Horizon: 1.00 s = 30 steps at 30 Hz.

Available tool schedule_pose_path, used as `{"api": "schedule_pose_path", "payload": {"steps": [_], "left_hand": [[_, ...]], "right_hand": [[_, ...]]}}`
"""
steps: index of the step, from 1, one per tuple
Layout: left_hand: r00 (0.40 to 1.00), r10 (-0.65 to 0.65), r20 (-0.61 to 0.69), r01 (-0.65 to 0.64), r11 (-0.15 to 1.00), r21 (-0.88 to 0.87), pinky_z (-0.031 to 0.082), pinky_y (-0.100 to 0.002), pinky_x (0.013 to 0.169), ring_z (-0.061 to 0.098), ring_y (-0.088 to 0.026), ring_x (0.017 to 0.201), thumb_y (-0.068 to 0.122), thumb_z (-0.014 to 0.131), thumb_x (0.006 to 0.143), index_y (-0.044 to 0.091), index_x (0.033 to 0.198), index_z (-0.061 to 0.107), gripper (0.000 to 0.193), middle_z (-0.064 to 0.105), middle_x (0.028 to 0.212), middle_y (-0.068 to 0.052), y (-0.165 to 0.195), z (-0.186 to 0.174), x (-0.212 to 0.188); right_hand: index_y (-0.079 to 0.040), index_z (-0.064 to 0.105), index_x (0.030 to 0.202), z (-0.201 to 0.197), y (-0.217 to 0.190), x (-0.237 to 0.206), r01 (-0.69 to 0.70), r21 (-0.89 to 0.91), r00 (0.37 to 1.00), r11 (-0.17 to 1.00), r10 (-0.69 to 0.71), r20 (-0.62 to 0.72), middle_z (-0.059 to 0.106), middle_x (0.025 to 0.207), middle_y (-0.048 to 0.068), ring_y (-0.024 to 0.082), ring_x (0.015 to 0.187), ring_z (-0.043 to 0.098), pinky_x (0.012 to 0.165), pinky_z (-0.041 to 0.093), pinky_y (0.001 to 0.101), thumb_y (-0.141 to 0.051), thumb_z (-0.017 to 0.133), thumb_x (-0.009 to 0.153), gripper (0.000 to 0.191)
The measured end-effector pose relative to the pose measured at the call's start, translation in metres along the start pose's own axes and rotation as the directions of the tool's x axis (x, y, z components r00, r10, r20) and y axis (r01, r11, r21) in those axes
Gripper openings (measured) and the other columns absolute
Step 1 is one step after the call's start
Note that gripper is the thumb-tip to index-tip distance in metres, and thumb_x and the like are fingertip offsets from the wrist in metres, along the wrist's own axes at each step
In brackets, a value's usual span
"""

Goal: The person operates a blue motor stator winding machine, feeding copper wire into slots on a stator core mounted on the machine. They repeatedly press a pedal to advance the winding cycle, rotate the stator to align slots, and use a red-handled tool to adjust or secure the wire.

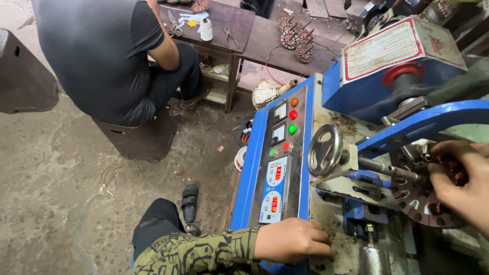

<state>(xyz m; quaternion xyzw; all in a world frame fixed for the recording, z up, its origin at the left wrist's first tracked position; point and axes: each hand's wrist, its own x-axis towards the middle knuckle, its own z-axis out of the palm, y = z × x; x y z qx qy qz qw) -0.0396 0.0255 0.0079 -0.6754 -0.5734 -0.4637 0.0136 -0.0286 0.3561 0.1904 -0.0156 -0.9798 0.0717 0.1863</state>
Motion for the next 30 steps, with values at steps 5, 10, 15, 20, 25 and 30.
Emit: {"api": "schedule_pose_path", "payload": {"steps": [5,10,15,20,25,30], "left_hand": [[0.998,0.019,0.058,-0.021,0.999,0.03,0.054,-0.041,0.083,0.064,-0.032,0.098,0.009,0.063,0.089,0.007,0.119,0.065,0.03,0.064,0.102,-0.012,0.005,-0.008,-0.001],[0.997,0.006,0.073,-0.007,1.0,0.009,0.055,-0.039,0.082,0.065,-0.03,0.098,0.01,0.065,0.085,0.008,0.116,0.067,0.032,0.066,0.1,-0.009,0.008,-0.013,-0.001],[0.996,-0.085,0.008,0.086,0.989,-0.12,0.055,-0.037,0.087,0.065,-0.028,0.103,0.014,0.068,0.095,0.011,0.115,0.07,0.021,0.065,0.107,-0.008,0.011,-0.015,-0.003],[0.989,-0.146,-0.033,0.136,0.967,-0.215,0.053,-0.039,0.105,0.059,-0.026,0.117,0.022,0.069,0.1,0.013,0.113,0.071,0.015,0.067,0.119,-0.006,0.008,-0.016,-0.003],[0.981,-0.186,0.063,0.193,0.971,-0.143,0.053,-0.037,0.103,0.059,-0.027,0.116,0.025,0.07,0.099,0.018,0.119,0.073,0.021,0.068,0.119,-0.004,0.002,-0.011,-0.004],[0.985,-0.163,0.056,0.168,0.982,-0.084,0.053,-0.04,0.1,0.057,-0.031,0.118,0.023,0.07,0.097,0.019,0.119,0.072,0.023,0.065,0.12,-0.007,0.0,-0.002,-0.005]], "right_hand": [[0.002,0.07,0.117,0.002,0.0,0.0,0.046,-0.006,0.999,0.999,-0.046,-0.013,0.073,0.088,0.015,0.021,0.076,0.073,0.074,0.057,0.0324,-0.007,0.073,0.087,0.031],[0.0,0.071,0.119,-0.003,-0.007,0.001,-0.014,-0.033,1.0,0.999,0.013,-0.023,0.072,0.089,0.017,0.024,0.076,0.073,0.073,0.058,0.0346,-0.007,0.074,0.087,0.033],[-0.003,0.073,0.116,-0.011,-0.017,0.002,0.023,-0.117,0.999,0.993,-0.026,-0.026,0.072,0.096,0.019,0.027,0.078,0.074,0.074,0.06,0.0367,-0.011,0.076,0.083,0.034],[-0.004,0.074,0.115,-0.017,-0.028,0.002,-0.016,-0.193,1.0,0.981,0.015,-0.007,0.07,0.1,0.02,0.028,0.075,0.074,0.071,0.06,0.0374,-0.014,0.077,0.081,0.035],[-0.007,0.074,0.115,-0.021,-0.038,0.001,-0.03,-0.222,1.0,0.975,0.03,-0.005,0.07,0.099,0.018,0.027,0.072,0.073,0.071,0.06,0.0368,-0.015,0.077,0.081,0.035],[-0.008,0.074,0.116,-0.023,-0.045,0.001,-0.019,-0.192,1.0,0.981,0.015,-0.021,0.069,0.105,0.019,0.029,0.076,0.072,0.074,0.059,0.0385,-0.017,0.076,0.082,0.036]]}}
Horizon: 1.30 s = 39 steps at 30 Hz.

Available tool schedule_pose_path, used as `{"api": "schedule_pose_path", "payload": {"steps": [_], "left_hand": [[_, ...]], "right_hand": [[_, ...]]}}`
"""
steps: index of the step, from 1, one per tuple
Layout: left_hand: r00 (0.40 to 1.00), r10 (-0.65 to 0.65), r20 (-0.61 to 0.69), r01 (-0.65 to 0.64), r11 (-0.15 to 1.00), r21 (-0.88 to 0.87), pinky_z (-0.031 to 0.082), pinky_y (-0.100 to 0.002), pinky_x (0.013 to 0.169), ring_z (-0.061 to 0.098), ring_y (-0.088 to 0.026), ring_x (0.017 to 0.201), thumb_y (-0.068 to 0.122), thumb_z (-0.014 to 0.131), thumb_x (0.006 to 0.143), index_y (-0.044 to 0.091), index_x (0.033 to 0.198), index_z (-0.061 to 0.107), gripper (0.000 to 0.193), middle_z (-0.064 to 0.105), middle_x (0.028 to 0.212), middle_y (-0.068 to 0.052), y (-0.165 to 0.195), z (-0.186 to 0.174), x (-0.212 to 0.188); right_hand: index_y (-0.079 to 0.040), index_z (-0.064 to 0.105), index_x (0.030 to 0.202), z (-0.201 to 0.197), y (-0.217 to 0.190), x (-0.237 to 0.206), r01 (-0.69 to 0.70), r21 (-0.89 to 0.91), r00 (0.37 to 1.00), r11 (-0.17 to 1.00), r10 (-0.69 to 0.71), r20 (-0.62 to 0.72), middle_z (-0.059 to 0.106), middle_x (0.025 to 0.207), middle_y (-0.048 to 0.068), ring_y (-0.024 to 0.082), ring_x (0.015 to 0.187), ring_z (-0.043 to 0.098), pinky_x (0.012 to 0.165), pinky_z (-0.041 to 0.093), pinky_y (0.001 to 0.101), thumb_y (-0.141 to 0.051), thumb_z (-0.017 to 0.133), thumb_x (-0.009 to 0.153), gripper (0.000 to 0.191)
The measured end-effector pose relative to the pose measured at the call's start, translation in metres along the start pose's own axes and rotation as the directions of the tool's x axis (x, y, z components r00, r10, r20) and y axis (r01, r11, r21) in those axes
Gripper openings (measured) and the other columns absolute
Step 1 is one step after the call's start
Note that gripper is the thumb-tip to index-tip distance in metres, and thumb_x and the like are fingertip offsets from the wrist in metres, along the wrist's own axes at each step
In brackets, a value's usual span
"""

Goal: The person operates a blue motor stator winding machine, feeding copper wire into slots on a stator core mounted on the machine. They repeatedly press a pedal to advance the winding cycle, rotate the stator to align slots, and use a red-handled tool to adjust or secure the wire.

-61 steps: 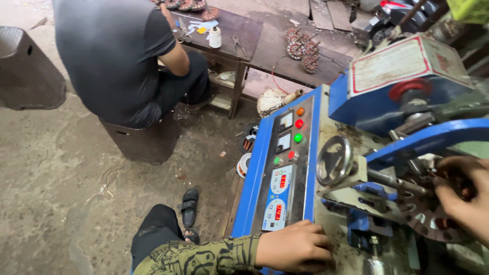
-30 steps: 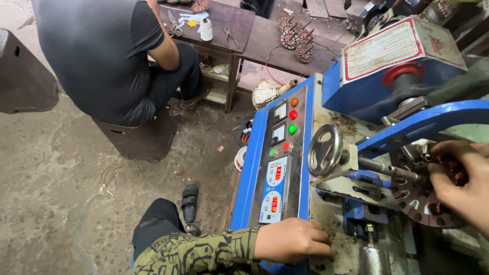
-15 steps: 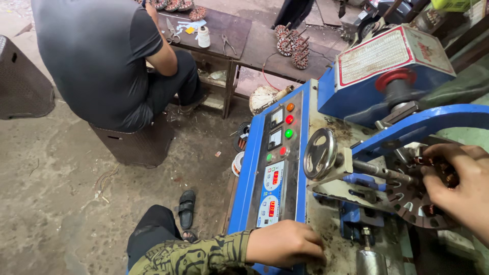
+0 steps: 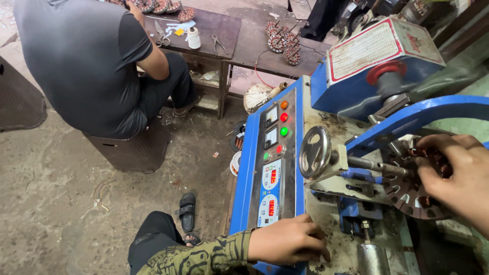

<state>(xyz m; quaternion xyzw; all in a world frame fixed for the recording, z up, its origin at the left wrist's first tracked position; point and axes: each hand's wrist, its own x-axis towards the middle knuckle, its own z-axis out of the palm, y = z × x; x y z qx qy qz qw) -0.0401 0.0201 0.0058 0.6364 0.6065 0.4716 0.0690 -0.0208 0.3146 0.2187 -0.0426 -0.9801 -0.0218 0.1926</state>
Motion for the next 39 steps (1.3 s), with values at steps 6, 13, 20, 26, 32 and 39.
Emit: {"api": "schedule_pose_path", "payload": {"steps": [6,13,20,26,32,39], "left_hand": [[0.999,-0.026,0.031,0.024,0.998,0.065,0.054,-0.042,0.091,0.057,-0.033,0.117,0.024,0.071,0.095,0.017,0.12,0.071,0.026,0.064,0.12,-0.01,-0.001,0.002,0.003],[0.999,-0.021,0.034,0.021,1.0,-0.004,0.053,-0.042,0.088,0.057,-0.033,0.114,0.024,0.07,0.094,0.015,0.118,0.07,0.025,0.063,0.118,-0.011,0.002,-0.01,0.01],[0.997,-0.033,0.07,0.035,0.999,-0.02,0.052,-0.042,0.087,0.057,-0.032,0.111,0.022,0.071,0.094,0.014,0.113,0.073,0.021,0.063,0.113,-0.01,0.004,-0.014,0.021],[0.998,-0.031,0.06,0.036,0.995,-0.088,0.052,-0.041,0.085,0.058,-0.031,0.109,0.02,0.071,0.094,0.015,0.11,0.074,0.017,0.065,0.115,-0.007,0.004,-0.016,0.028],[0.994,-0.062,0.088,0.069,0.995,-0.069,0.052,-0.042,0.082,0.058,-0.032,0.107,0.021,0.072,0.092,0.011,0.111,0.073,0.021,0.064,0.112,-0.008,0.0,-0.015,0.032],[0.994,-0.07,0.088,0.079,0.991,-0.109,0.052,-0.041,0.084,0.059,-0.03,0.108,0.021,0.071,0.093,0.016,0.109,0.075,0.017,0.065,0.113,-0.006,-0.001,-0.017,0.033]], "right_hand": [[-0.008,0.073,0.117,-0.006,-0.007,0.001,-0.028,0.011,0.999,1.0,0.027,0.018,0.069,0.106,0.02,0.03,0.077,0.072,0.074,0.059,0.0393,-0.018,0.075,0.082,0.036],[-0.011,0.075,0.116,-0.016,-0.014,0.0,-0.047,-0.082,0.998,0.996,0.051,0.048,0.07,0.106,0.014,0.03,0.084,0.072,0.074,0.058,0.04,-0.022,0.074,0.083,0.035],[-0.01,0.073,0.116,-0.03,-0.017,-0.005,-0.037,0.037,0.997,0.999,0.034,0.074,0.069,0.112,0.013,0.034,0.079,0.069,0.073,0.056,0.0423,-0.024,0.069,0.086,0.034],[-0.008,0.073,0.113,-0.032,-0.019,-0.006,0.049,0.013,0.999,0.999,-0.049,0.01,0.069,0.111,0.016,0.037,0.084,0.069,0.075,0.056,0.0434,-0.022,0.071,0.086,0.031],[-0.008,0.073,0.113,-0.031,-0.021,-0.006,0.054,-0.01,0.998,0.998,-0.054,-0.009,0.069,0.109,0.015,0.036,0.083,0.069,0.074,0.057,0.0434,-0.021,0.072,0.087,0.029],[-0.008,0.074,0.113,-0.03,-0.021,-0.005,0.057,0.016,0.998,0.998,-0.057,-0.013,0.069,0.11,0.015,0.035,0.077,0.069,0.071,0.056,0.0419,-0.019,0.073,0.087,0.028]]}}
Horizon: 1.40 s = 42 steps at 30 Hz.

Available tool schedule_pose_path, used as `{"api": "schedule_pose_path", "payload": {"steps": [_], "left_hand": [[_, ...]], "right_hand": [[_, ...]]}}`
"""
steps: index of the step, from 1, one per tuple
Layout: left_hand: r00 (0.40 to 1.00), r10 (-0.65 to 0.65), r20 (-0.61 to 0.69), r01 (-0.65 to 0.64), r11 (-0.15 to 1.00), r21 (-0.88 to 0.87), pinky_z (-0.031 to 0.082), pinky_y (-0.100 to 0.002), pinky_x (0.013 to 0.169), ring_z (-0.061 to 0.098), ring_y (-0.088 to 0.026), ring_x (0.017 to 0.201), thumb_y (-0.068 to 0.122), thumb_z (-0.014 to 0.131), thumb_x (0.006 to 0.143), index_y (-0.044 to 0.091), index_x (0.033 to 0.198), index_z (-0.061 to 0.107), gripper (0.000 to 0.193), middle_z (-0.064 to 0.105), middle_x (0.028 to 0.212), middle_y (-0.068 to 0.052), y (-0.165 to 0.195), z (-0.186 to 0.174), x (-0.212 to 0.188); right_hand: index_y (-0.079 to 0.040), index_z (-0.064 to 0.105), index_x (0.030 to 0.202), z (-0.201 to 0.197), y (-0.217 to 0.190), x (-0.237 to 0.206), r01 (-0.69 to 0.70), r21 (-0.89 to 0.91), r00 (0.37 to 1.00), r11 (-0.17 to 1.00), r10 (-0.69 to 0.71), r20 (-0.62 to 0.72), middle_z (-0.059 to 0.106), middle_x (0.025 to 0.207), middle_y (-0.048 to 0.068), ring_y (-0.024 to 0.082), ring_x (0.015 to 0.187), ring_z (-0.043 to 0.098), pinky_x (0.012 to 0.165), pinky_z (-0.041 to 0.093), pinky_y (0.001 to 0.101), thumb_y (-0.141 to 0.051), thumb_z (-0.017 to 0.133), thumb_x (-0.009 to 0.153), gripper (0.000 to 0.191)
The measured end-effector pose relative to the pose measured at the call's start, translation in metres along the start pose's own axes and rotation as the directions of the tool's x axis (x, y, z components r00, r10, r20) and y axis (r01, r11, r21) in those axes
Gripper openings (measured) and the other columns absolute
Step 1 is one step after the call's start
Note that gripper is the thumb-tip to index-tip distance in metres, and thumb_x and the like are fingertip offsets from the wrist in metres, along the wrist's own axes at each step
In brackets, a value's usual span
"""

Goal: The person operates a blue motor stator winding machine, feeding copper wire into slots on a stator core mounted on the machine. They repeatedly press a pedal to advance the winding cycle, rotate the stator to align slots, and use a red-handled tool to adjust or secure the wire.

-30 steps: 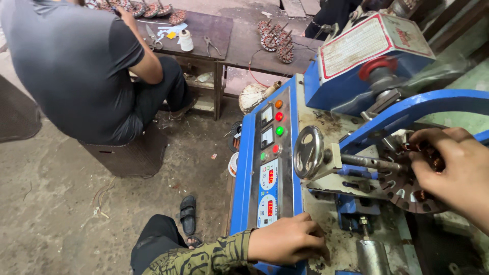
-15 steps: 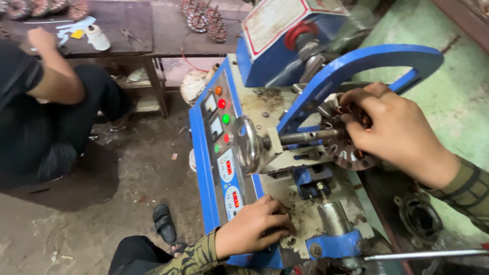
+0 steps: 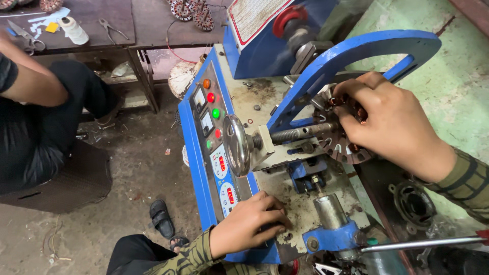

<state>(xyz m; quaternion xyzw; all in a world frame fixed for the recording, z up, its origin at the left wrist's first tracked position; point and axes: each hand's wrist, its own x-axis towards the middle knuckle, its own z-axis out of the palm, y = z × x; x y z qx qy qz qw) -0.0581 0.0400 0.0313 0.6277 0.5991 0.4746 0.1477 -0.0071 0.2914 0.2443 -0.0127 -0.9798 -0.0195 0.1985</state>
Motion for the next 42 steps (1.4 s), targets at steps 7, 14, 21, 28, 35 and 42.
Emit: {"api": "schedule_pose_path", "payload": {"steps": [7,14,21,28,35,42], "left_hand": [[1.0,-0.006,0.007,0.006,1.0,-0.021,0.052,-0.04,0.089,0.06,-0.029,0.111,0.021,0.071,0.094,0.018,0.109,0.076,0.016,0.065,0.114,-0.005,0.0027,-0.0032,0.0014],[1.0,0.007,0.011,-0.008,1.0,0.023,0.051,-0.042,0.084,0.059,-0.031,0.107,0.022,0.072,0.093,0.014,0.108,0.074,0.017,0.065,0.112,-0.007,0.0016,-0.0024,0.0014],[1.0,0.012,-0.01,-0.012,1.0,0.005,0.053,-0.04,0.086,0.06,-0.029,0.109,0.022,0.071,0.094,0.018,0.108,0.075,0.016,0.066,0.112,-0.005,0.0027,-0.0036,0.0007],[1.0,0.01,-0.008,-0.01,1.0,0.0,0.054,-0.039,0.087,0.061,-0.028,0.111,0.021,0.071,0.093,0.02,0.107,0.076,0.015,0.067,0.113,-0.003,0.0045,-0.004,0.0023],[1.0,0.002,-0.005,-0.002,1.0,0.013,0.053,-0.039,0.087,0.06,-0.029,0.111,0.022,0.072,0.093,0.018,0.107,0.076,0.015,0.066,0.114,-0.005,0.0027,-0.0016,0.0029],[1.0,-0.007,-0.009,0.007,1.0,-0.002,0.054,-0.039,0.086,0.061,-0.028,0.111,0.023,0.072,0.093,0.019,0.107,0.076,0.015,0.067,0.114,-0.004,0.0032,-0.0006,0.0025]], "right_hand": [[-0.01,0.076,0.11,-0.0026,-0.0006,0.0015,0.016,0.074,1.0,0.997,-0.016,0.001,0.068,0.109,0.014,0.033,0.076,0.069,0.069,0.055,0.0403,-0.013,0.072,0.088,0.022],[-0.01,0.076,0.111,-0.0032,-0.0028,0.0009,0.018,0.092,1.0,0.996,-0.017,-0.008,0.068,0.11,0.014,0.033,0.079,0.069,0.071,0.056,0.0399,-0.013,0.072,0.089,0.022],[-0.011,0.077,0.11,-0.0029,-0.0039,0.0012,-0.007,0.078,1.0,0.997,0.007,0.007,0.068,0.108,0.014,0.033,0.079,0.069,0.071,0.056,0.0403,-0.013,0.071,0.09,0.021],[-0.011,0.077,0.11,-0.0034,-0.0023,0.0009,0.017,0.067,1.0,0.998,-0.016,-0.009,0.068,0.109,0.014,0.034,0.081,0.069,0.071,0.056,0.0413,-0.014,0.071,0.088,0.023],[-0.015,0.078,0.107,-0.0027,0.0008,0.0001,0.024,0.087,1.0,0.996,-0.024,0.001,0.068,0.107,0.012,0.033,0.083,0.069,0.073,0.056,0.0405,-0.014,0.07,0.086,0.023],[-0.015,0.078,0.106,-0.0013,0.0028,-0.0005,0.024,0.091,1.0,0.996,-0.024,-0.001,0.068,0.108,0.012,0.033,0.086,0.069,0.074,0.056,0.0407,-0.013,0.071,0.086,0.022]]}}
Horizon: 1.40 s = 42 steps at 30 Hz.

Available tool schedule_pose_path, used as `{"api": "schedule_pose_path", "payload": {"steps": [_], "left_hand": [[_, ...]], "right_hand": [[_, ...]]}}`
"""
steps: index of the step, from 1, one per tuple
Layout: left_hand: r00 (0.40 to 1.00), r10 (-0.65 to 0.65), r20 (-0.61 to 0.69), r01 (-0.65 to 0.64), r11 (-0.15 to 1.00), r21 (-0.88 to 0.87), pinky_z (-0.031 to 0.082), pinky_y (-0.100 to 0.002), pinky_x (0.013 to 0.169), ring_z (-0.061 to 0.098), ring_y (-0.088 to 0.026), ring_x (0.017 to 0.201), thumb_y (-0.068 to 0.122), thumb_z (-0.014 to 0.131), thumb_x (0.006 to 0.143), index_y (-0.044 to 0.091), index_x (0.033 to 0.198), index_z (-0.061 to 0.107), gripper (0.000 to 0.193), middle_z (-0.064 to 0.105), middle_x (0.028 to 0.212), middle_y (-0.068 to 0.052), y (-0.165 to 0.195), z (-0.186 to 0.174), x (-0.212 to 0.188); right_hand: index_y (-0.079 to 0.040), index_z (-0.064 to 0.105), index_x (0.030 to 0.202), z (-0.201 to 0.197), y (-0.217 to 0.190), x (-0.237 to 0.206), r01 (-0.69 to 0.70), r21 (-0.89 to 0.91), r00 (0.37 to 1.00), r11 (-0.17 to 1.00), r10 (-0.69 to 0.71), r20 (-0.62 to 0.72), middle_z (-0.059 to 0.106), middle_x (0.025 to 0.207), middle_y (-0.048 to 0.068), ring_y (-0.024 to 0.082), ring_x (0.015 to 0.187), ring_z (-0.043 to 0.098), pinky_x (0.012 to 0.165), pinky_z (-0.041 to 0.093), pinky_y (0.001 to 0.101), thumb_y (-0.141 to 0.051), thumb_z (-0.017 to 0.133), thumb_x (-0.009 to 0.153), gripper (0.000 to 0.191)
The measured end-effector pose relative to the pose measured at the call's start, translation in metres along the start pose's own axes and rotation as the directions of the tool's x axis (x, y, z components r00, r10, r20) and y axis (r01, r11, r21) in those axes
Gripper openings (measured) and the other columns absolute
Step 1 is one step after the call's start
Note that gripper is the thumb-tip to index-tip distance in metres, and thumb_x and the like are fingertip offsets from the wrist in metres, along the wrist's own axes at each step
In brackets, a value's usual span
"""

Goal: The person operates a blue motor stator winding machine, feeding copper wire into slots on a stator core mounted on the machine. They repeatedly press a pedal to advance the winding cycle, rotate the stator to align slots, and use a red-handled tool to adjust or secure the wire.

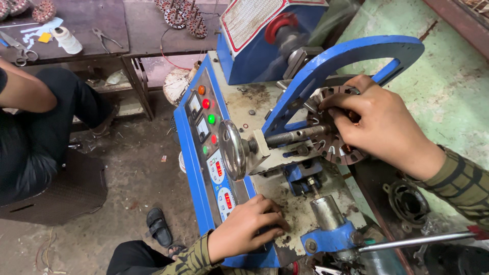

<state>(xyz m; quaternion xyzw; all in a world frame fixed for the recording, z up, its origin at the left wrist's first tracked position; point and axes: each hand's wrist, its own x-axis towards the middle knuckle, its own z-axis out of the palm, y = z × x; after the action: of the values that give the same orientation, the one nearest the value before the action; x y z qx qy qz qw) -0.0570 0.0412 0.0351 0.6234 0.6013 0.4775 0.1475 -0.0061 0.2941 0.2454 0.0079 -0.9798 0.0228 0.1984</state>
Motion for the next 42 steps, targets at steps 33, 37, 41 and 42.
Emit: {"api": "schedule_pose_path", "payload": {"steps": [33,37,41,42], "left_hand": [[1.0,0.014,-0.008,-0.014,0.999,0.038,0.052,-0.04,0.083,0.06,-0.031,0.105,0.023,0.074,0.091,0.015,0.112,0.073,0.022,0.066,0.11,-0.007,-0.0038,0.0005,0.0033],[1.0,-0.013,-0.005,0.013,1.0,0.026,0.052,-0.04,0.083,0.06,-0.03,0.104,0.024,0.074,0.092,0.014,0.112,0.072,0.023,0.066,0.11,-0.007,-0.0035,0.0008,0.0032],[1.0,-0.006,-0.02,0.006,1.0,0.003,0.053,-0.039,0.084,0.06,-0.03,0.108,0.022,0.073,0.092,0.015,0.113,0.073,0.022,0.065,0.111,-0.007,-0.0032,0.001,0.0003],[0.999,0.011,-0.031,-0.011,1.0,-0.005,0.053,-0.039,0.086,0.06,-0.03,0.109,0.022,0.073,0.093,0.015,0.113,0.073,0.021,0.065,0.111,-0.007,-0.0035,0.0012,-0.0003]], "right_hand": [[-0.015,0.077,0.115,-0.001,-0.0025,0.0016,-0.031,-0.001,0.999,1.0,0.031,-0.008,0.069,0.112,0.014,0.035,0.083,0.07,0.072,0.057,0.0408,-0.012,0.07,0.087,0.029],[-0.015,0.077,0.114,-0.0014,-0.0026,0.0024,-0.044,-0.011,0.999,0.999,0.044,0.002,0.069,0.109,0.013,0.034,0.083,0.071,0.072,0.057,0.0408,-0.013,0.07,0.086,0.029],[-0.015,0.076,0.115,-0.0015,-0.0038,0.0027,-0.007,0.012,1.0,1.0,0.008,-0.019,0.069,0.112,0.013,0.034,0.084,0.07,0.072,0.057,0.0403,-0.013,0.07,0.088,0.028],[-0.015,0.076,0.115,-0.0016,-0.0042,0.0026,-0.022,0.007,1.0,1.0,0.022,-0.007,0.069,0.11,0.013,0.034,0.082,0.07,0.071,0.057,0.0404,-0.013,0.07,0.088,0.028]]}}
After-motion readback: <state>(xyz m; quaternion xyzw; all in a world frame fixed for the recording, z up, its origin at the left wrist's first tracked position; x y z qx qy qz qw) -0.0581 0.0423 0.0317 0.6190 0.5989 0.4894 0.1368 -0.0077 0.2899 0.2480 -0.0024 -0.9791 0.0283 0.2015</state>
